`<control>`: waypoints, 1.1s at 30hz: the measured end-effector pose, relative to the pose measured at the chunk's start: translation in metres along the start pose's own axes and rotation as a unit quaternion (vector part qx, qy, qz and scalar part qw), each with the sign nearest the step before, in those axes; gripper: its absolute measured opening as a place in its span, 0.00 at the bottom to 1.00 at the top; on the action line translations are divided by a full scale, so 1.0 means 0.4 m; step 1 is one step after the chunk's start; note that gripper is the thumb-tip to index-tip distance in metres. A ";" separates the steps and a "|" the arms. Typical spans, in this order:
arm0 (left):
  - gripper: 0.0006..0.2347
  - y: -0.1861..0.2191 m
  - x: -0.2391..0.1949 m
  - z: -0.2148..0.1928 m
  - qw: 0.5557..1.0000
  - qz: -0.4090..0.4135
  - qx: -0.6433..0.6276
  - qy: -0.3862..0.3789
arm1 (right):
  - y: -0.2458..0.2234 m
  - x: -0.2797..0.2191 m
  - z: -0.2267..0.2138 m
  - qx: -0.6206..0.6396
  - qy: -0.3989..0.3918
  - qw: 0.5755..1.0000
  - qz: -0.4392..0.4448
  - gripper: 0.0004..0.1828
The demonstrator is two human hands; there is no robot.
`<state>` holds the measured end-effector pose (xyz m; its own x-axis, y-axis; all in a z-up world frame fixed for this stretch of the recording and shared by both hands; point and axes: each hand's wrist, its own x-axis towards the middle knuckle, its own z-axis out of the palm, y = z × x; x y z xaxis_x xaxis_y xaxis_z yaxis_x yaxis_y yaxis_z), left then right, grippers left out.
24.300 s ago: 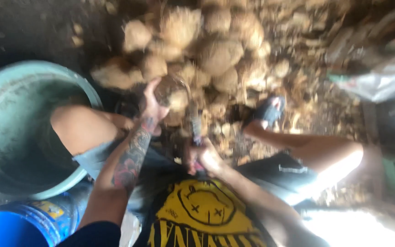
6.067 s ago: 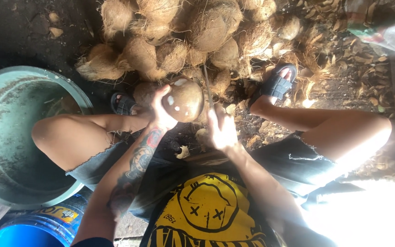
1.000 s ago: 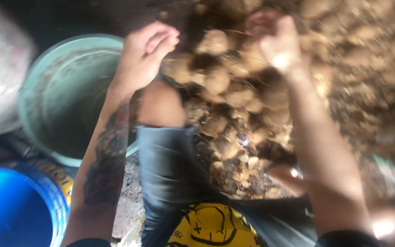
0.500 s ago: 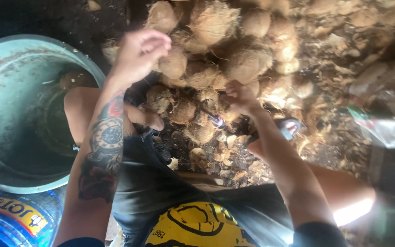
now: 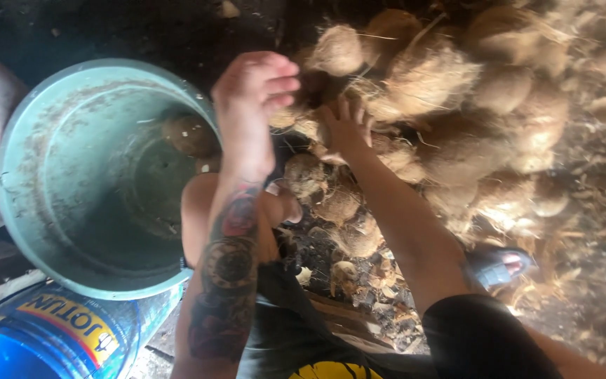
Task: The person sits on the ground and uses a machete to peel the husk off a coconut. They rotate the coconut to remove the fibrous outer layer and then place the peeled coconut into a nearby basin.
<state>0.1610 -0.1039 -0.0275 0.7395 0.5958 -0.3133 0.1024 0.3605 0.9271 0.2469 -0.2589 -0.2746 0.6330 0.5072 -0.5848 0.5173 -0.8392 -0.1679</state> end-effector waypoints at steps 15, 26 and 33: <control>0.13 -0.053 -0.055 0.005 0.984 0.011 0.078 -0.157 | 0.111 -0.405 -0.101 0.770 0.232 0.581 -0.126 0.40; 0.45 -0.176 -0.409 0.073 0.878 0.026 0.035 -0.477 | -0.042 -0.939 -0.062 0.796 0.266 0.544 0.011 0.66; 0.29 -0.373 -0.260 -0.061 0.864 -0.266 -0.048 -0.425 | 0.069 -0.908 0.019 0.585 0.481 0.630 -0.170 0.39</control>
<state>0.0526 -0.2022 -0.1383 0.8306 -0.3998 -0.3876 0.5524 0.5036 0.6643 0.0269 -0.4680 -0.0727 0.9476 0.1079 0.3005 0.2949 0.0652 -0.9533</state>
